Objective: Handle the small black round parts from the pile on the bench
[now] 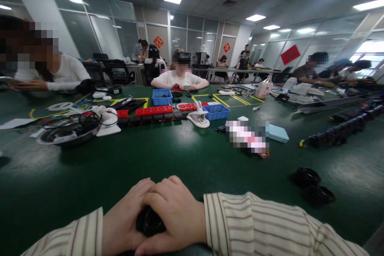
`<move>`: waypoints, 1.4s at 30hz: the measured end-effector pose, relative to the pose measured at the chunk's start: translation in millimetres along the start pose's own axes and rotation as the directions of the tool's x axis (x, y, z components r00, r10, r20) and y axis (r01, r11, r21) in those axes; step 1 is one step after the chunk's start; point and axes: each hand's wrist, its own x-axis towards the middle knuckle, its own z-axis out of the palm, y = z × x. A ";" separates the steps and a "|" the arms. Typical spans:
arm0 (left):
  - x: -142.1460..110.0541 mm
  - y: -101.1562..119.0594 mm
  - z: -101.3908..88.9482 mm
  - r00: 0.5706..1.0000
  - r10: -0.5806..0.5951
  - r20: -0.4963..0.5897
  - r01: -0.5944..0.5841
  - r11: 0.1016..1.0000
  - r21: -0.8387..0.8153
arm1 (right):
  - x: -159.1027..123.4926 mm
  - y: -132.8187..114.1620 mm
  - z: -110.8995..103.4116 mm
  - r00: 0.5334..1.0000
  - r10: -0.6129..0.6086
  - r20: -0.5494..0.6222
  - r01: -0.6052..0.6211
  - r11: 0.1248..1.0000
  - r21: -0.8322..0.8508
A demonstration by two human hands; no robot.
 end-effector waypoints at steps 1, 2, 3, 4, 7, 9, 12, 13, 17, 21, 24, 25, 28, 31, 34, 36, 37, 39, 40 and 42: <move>0.3 0.0 -1.0 1.000 0.005 -0.009 -0.005 1.000 0.012 | 0.3 0.1 -0.4 1.000 -0.010 0.029 0.011 1.000 -0.012; 0.9 -0.1 -2.4 1.000 0.018 -0.002 -0.018 1.000 0.018 | 0.9 0.2 -1.7 0.998 -0.033 0.052 0.033 0.999 -0.011; 1.8 -0.5 -4.1 0.999 0.041 0.021 -0.042 0.999 0.016 | 1.6 0.1 -3.7 0.995 -0.064 0.072 0.064 0.998 0.003; 2.9 -1.0 -5.8 0.997 0.063 0.051 -0.063 0.998 0.011 | 2.4 0.2 -6.1 0.990 -0.105 0.094 0.103 0.994 0.025; 6.0 -1.9 -10.5 0.989 0.097 0.115 -0.098 0.995 -0.003 | 4.1 1.4 -12.1 0.954 -0.249 0.168 0.235 0.967 0.102; 6.5 -1.8 -12.2 0.990 0.099 0.105 -0.099 0.995 -0.004 | 3.7 3.5 -12.9 0.915 -0.340 0.217 0.319 0.939 0.125; 3.4 -2.1 -11.4 0.991 0.100 0.087 -0.099 0.995 -0.018 | 1.3 6.4 -10.5 0.874 -0.422 0.241 0.400 0.906 0.139; 1.8 -2.5 -10.2 0.993 0.090 0.081 -0.089 0.996 -0.018 | 0.5 6.7 -9.5 0.879 -0.425 0.218 0.402 0.905 0.142; -2.4 -2.2 -4.0 0.997 0.050 0.057 -0.052 0.998 0.025 | -0.9 4.5 -6.4 0.969 -0.244 0.042 0.236 0.962 0.139; -0.8 3.5 0.8 0.999 0.035 -0.012 -0.034 0.996 0.084 | -0.1 3.3 -1.1 0.999 -0.022 -0.043 0.027 0.993 0.118; -1.2 5.8 3.4 0.999 -0.005 -0.053 0.011 0.995 0.098 | 0.5 4.4 3.1 0.998 0.030 -0.048 -0.027 0.998 0.064; -1.7 5.7 3.7 0.998 -0.017 -0.054 0.022 0.995 0.094 | 0.7 4.6 3.6 0.999 0.028 -0.033 -0.026 0.999 0.048; -1.7 3.4 1.4 0.999 -0.017 -0.035 0.020 0.998 0.067 | 1.7 4.2 1.7 1.000 -0.020 0.013 0.020 1.000 0.024; 2.2 1.3 -5.8 0.997 0.058 0.043 -0.059 0.998 0.021 | 2.9 3.5 -3.4 0.992 -0.118 0.040 0.115 0.992 0.059; 7.4 1.9 -13.6 0.984 0.127 0.123 -0.126 0.992 -0.020 | 3.1 3.3 -7.8 0.958 -0.259 0.121 0.246 0.962 0.117; 10.1 4.5 -16.8 0.987 0.104 0.123 -0.100 0.994 -0.043 | 2.5 3.2 -9.5 0.917 -0.351 0.190 0.332 0.935 0.129; 11.1 6.2 -17.6 0.990 0.077 0.119 -0.071 0.996 -0.055 | 2.0 2.9 -10.0 0.895 -0.390 0.218 0.370 0.920 0.128; 12.3 9.3 -17.6 0.991 0.025 0.132 -0.014 0.996 -0.084 | 0.8 2.1 -10.5 0.856 -0.447 0.259 0.432 0.894 0.117; 12.3 10.2 -16.8 0.989 0.008 0.145 0.006 0.995 -0.096 | 0.1 1.6 -10.6 0.844 -0.465 0.269 0.453 0.885 0.110; 10.2 9.7 -13.6 0.988 -0.002 0.156 0.020 0.994 -0.110 | -1.0 0.3 -10.3 0.838 -0.482 0.257 0.474 0.875 0.098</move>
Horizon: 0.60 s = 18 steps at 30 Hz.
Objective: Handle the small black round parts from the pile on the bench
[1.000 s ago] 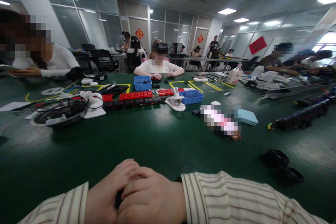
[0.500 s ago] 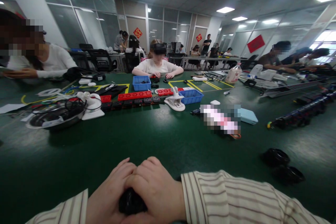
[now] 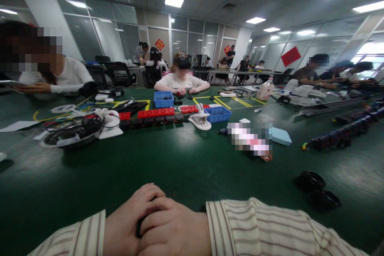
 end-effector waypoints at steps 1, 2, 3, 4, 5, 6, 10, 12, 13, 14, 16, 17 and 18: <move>-1.7 -1.8 2.5 1.000 0.009 -0.009 -0.009 1.000 0.009 | 0.1 -0.7 0.5 1.000 0.007 -0.029 -0.007 1.000 -0.005; -4.0 -4.2 5.6 0.999 0.025 -0.029 -0.024 0.999 0.032 | 0.3 -1.4 1.2 0.997 0.029 -0.074 -0.030 1.000 -0.006; -6.6 -7.0 8.9 0.997 0.046 -0.055 -0.042 0.997 0.064 | 0.8 -1.9 2.1 0.990 0.067 -0.126 -0.068 0.998 -0.002; -9.1 -9.8 12.3 0.994 0.066 -0.082 -0.058 0.993 0.102 | 1.4 -2.3 3.4 0.976 0.115 -0.187 -0.116 0.993 0.005; -11.2 -12.1 15.5 0.991 0.084 -0.106 -0.069 0.988 0.138 | 2.2 -2.4 5.0 0.954 0.174 -0.245 -0.176 0.984 0.014; -12.7 -13.6 18.2 0.987 0.096 -0.126 -0.075 0.983 0.166 | 3.1 -2.4 6.9 0.925 0.241 -0.294 -0.245 0.969 0.026; -12.2 -10.3 21.8 0.976 0.075 -0.205 -0.034 0.981 0.193 | 5.8 -0.4 15.6 0.805 0.458 -0.378 -0.478 0.877 0.043; -10.7 -6.5 19.7 0.973 0.042 -0.226 0.001 0.983 0.186 | 5.9 0.2 17.5 0.794 0.502 -0.343 -0.529 0.849 0.018; -10.2 -5.0 18.2 0.974 0.030 -0.225 0.012 0.983 0.183 | 5.8 0.2 17.2 0.801 0.509 -0.314 -0.535 0.845 0.002; -9.8 -4.0 16.5 0.975 0.021 -0.220 0.019 0.984 0.180 | 5.7 -0.1 16.2 0.813 0.509 -0.282 -0.533 0.846 -0.009; -9.3 -3.5 12.8 0.980 0.023 -0.200 0.011 0.986 0.168 | 5.6 -0.9 12.3 0.841 0.490 -0.228 -0.507 0.862 -0.015; -8.8 -3.7 11.0 0.982 0.031 -0.185 -0.002 0.988 0.157 | 5.8 -1.2 10.0 0.855 0.473 -0.212 -0.485 0.874 -0.009; -8.3 -4.0 9.3 0.985 0.041 -0.166 -0.017 0.990 0.142 | 6.0 -1.4 7.7 0.871 0.448 -0.201 -0.457 0.889 0.000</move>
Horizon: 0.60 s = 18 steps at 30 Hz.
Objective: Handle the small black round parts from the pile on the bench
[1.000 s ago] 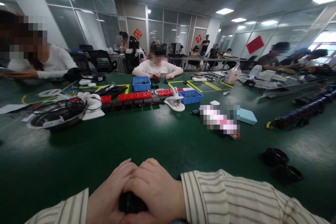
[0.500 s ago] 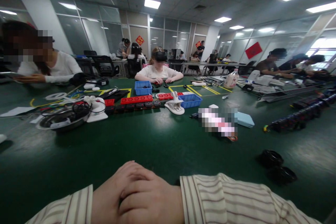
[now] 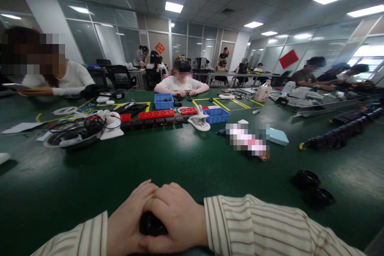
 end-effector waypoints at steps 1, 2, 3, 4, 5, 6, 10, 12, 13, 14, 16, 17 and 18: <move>0.9 -0.6 -1.4 1.000 0.014 0.021 -0.014 1.000 -0.016 | 0.5 -0.1 -2.0 0.999 -0.037 0.011 0.037 0.999 0.015; 1.9 -1.1 -2.5 0.999 0.031 0.042 -0.030 0.999 -0.027 | 0.9 0.1 -3.5 0.996 -0.083 0.022 0.082 0.996 0.029; 2.6 -1.7 -3.4 0.997 0.049 0.066 -0.046 0.998 -0.036 | 1.0 0.6 -4.6 0.990 -0.135 0.035 0.133 0.990 0.046; 3.0 -2.4 -3.9 0.994 0.064 0.090 -0.061 0.997 -0.041 | 0.8 1.3 -5.3 0.981 -0.189 0.050 0.186 0.981 0.062; 2.9 -3.3 -4.1 0.991 0.079 0.110 -0.074 0.996 -0.044 | 0.3 2.2 -5.6 0.968 -0.243 0.064 0.238 0.968 0.075; 2.3 -4.5 -3.8 0.988 0.089 0.124 -0.084 0.995 -0.046 | -0.6 3.0 -5.6 0.954 -0.290 0.075 0.284 0.955 0.083; -2.7 -9.8 0.7 0.994 0.036 0.105 -0.030 0.998 -0.056 | -3.9 4.2 -6.7 0.930 -0.360 0.070 0.353 0.931 0.095; -3.8 -10.8 3.4 0.996 0.029 0.087 -0.023 0.997 -0.077 | -3.6 2.9 -7.7 0.953 -0.302 0.031 0.298 0.950 0.095; -3.7 -10.6 4.5 0.995 0.050 0.086 -0.043 0.996 -0.079 | -2.9 2.1 -7.7 0.966 -0.259 0.008 0.257 0.962 0.095; -3.3 -10.0 5.4 0.993 0.075 0.086 -0.068 0.995 -0.071 | -2.0 1.4 -7.1 0.977 -0.211 -0.015 0.211 0.973 0.093; -2.2 -7.9 6.5 0.993 0.095 0.069 -0.093 0.995 -0.028 | -0.3 0.7 -3.9 0.993 -0.106 -0.052 0.110 0.990 0.082; -1.9 -6.8 6.8 0.995 0.088 0.049 -0.088 0.996 -0.003 | 0.2 0.7 -1.6 0.996 -0.058 -0.069 0.063 0.995 0.073; -1.8 -5.7 6.9 0.997 0.073 0.027 -0.073 0.997 0.013 | 0.5 0.8 0.7 0.996 -0.022 -0.082 0.027 0.998 0.057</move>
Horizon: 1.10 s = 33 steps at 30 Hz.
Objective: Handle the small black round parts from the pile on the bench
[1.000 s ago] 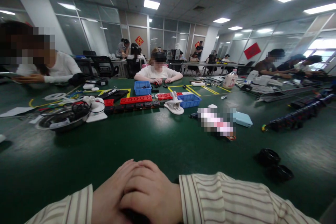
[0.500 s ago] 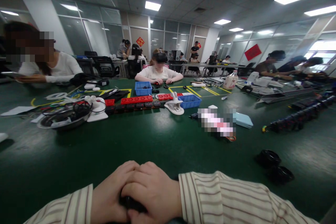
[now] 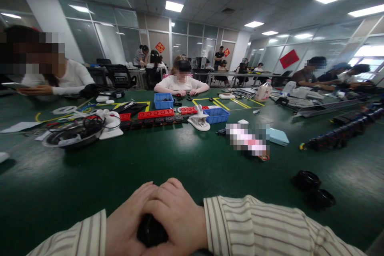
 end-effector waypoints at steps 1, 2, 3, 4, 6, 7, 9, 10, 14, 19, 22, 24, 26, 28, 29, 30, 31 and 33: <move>-0.1 0.9 -0.1 1.000 -0.017 -0.018 0.017 1.000 0.006 | -0.2 0.2 2.0 1.000 0.020 -0.007 -0.020 1.000 -0.022; -0.4 1.6 -0.3 0.999 -0.028 -0.029 0.028 1.000 0.006 | -0.5 0.3 3.4 1.000 0.024 -0.006 -0.024 0.999 -0.042; -0.8 2.0 -0.5 0.999 -0.032 -0.031 0.032 0.999 0.004 | -0.9 0.2 4.0 1.000 0.016 0.000 -0.016 0.998 -0.059; -1.3 2.2 -0.9 0.999 -0.033 -0.030 0.033 0.999 -0.001 | -1.1 -0.1 3.8 1.000 -0.002 0.010 0.002 0.998 -0.070; -1.8 2.3 -2.1 0.999 -0.030 -0.020 0.030 0.999 -0.015 | -1.0 -1.2 1.2 0.998 -0.045 0.042 0.048 0.997 -0.067; -1.5 2.3 -3.1 1.000 -0.023 -0.010 0.022 0.999 -0.025 | -0.6 -1.8 -0.8 0.996 -0.070 0.057 0.073 0.996 -0.056; 0.4 3.2 -6.5 1.000 0.007 0.018 -0.006 0.999 -0.038 | 0.5 -2.4 -4.5 0.987 -0.120 0.104 0.124 0.992 -0.033; 2.0 4.1 -8.8 0.999 0.020 0.033 -0.019 0.999 -0.044 | 0.9 -2.2 -5.7 0.981 -0.148 0.127 0.152 0.988 -0.021; 7.4 7.8 -17.5 0.996 0.011 0.083 -0.002 0.994 -0.107 | 1.1 0.9 -5.2 0.926 -0.309 0.215 0.310 0.950 0.031; -2.5 1.6 -6.1 1.000 -0.026 0.012 0.027 0.999 -0.038 | -1.7 1.7 -4.8 0.916 -0.344 0.205 0.343 0.938 0.044; -8.9 -1.4 4.9 0.998 0.014 -0.055 -0.010 0.998 0.065 | -1.7 -1.0 -7.1 0.969 -0.216 0.123 0.214 0.976 0.028; -9.0 -0.1 8.1 0.996 0.042 -0.075 -0.034 0.994 0.103 | -0.8 -2.2 -6.7 0.990 -0.122 0.074 0.122 0.993 0.003; -6.7 2.7 8.0 0.995 0.038 -0.095 -0.026 0.992 0.124 | 0.1 -2.6 -4.3 0.998 -0.048 0.028 0.049 0.998 -0.033; -4.3 5.0 6.3 0.995 0.005 -0.103 0.008 0.992 0.127 | 0.5 -2.7 -1.4 1.000 -0.016 0.017 0.017 0.997 -0.074; -3.4 5.5 5.2 0.995 -0.013 -0.096 0.025 0.992 0.123 | 0.6 -2.9 -0.5 0.999 -0.015 0.028 0.018 0.996 -0.091; -2.9 5.6 4.2 0.996 -0.026 -0.082 0.035 0.993 0.114 | 0.7 -3.0 0.0 0.999 -0.021 0.043 0.026 0.994 -0.103; -2.7 5.4 3.2 0.997 -0.032 -0.064 0.039 0.994 0.101 | 0.6 -3.3 0.0 0.998 -0.033 0.060 0.040 0.993 -0.108; -2.5 4.5 1.3 0.999 -0.025 -0.022 0.026 0.998 0.065 | 0.4 -3.4 -1.0 0.992 -0.079 0.094 0.087 0.992 -0.093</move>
